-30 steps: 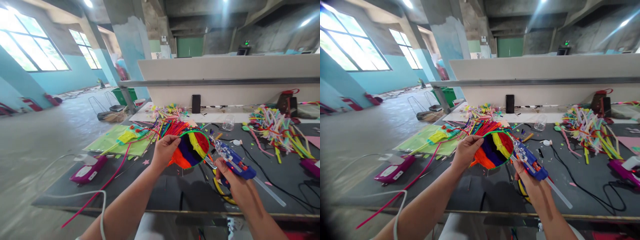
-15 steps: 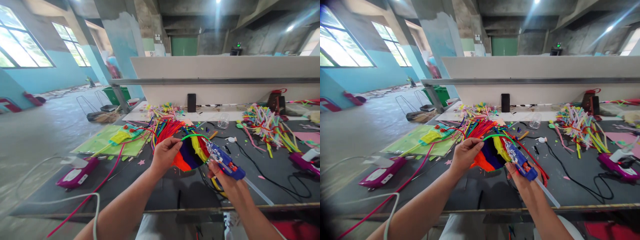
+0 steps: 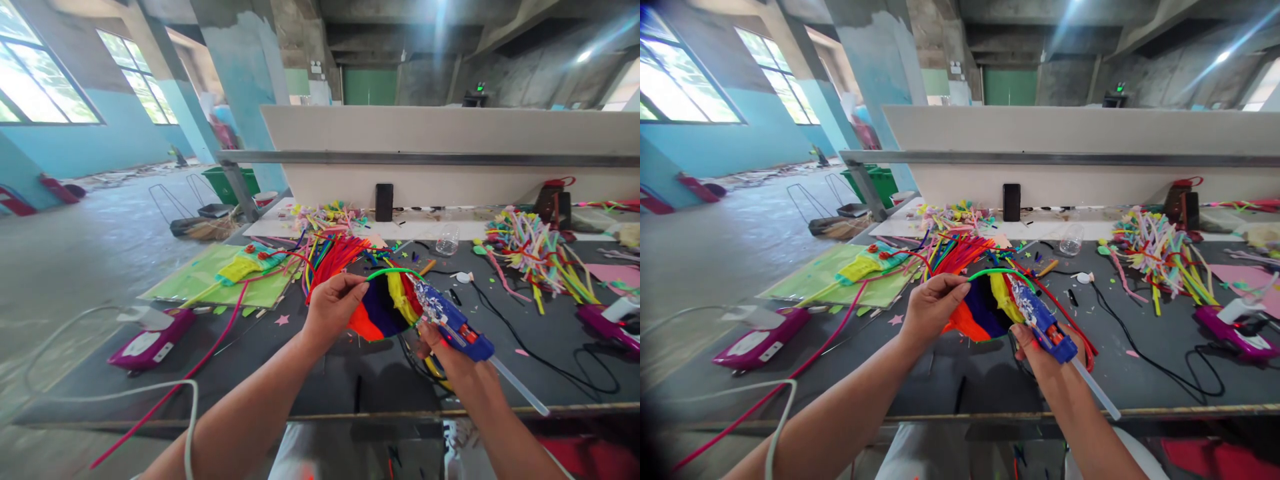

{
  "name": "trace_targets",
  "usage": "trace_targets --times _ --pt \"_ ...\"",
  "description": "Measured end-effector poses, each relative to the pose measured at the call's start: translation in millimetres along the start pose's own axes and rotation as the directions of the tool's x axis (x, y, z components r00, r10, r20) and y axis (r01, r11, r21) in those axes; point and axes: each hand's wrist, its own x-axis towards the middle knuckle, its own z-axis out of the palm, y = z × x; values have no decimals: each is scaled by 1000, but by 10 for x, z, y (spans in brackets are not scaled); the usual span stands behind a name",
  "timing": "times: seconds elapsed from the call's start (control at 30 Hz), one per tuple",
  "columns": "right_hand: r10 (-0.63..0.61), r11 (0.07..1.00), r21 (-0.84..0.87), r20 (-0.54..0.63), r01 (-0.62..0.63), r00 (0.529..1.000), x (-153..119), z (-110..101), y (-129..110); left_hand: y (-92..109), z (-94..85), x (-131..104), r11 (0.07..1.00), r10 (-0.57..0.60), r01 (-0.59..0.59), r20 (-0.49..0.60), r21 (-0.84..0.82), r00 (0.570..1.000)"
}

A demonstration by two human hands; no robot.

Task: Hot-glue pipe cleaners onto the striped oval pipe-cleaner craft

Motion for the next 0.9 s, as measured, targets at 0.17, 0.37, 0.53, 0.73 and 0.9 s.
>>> trace_targets --times 0.17,0.37,0.53,0.73,0.9 --pt "21 1000 -1 50 -21 999 54 -26 41 21 2 -17 1000 7 -7 8 0 1000" --pt "-3 1000 18 74 1 997 61 -32 60 42 4 -31 1000 22 -23 12 20 1000" --pt "20 1000 -8 58 -20 998 38 -30 73 55 15 -39 1000 -5 5 5 -7 1000" --pt "20 999 -34 65 -18 998 6 -29 46 82 29 -48 1000 3 -3 2 -8 1000" --pt "-40 999 -29 -4 40 999 -13 4 7 71 32 -54 999 33 -34 10 21 999"
